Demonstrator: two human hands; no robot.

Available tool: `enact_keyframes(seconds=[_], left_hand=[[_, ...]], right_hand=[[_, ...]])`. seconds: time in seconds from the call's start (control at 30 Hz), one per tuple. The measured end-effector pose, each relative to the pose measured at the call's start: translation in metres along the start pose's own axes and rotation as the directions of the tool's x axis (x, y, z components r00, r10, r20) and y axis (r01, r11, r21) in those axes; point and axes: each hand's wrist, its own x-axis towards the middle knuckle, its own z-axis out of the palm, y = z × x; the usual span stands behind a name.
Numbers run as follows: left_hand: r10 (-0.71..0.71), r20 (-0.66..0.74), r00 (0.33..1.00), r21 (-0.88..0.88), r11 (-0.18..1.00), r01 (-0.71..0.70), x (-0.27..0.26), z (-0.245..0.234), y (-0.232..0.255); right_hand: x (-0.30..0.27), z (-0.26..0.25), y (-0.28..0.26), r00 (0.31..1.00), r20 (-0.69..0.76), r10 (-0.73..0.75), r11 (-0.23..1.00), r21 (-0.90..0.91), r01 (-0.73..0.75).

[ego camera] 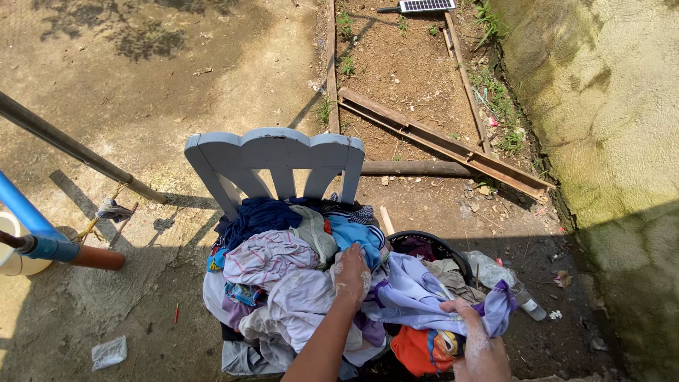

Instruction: The person washes clothes by soaking them in a basin of soapy water, rubbing them with a soap bar on a counter, and scrubbing them in the basin by hand.

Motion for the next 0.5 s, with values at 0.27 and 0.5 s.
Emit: enact_keyframes(seconds=[0.27,0.5], left_hand=[[0.250,0.345,0.905,-0.402,0.910,-0.098,-0.051,-0.163,0.290],[0.541,0.709,0.452,-0.619,0.785,0.031,-0.141,-0.182,0.447]], right_hand=[[-0.024,0.015,-0.040,0.956,-0.256,-0.146,0.909,-0.415,0.028],[-0.079,-0.077,-0.086,0.865,-0.337,-0.372,0.920,-0.258,0.296]])
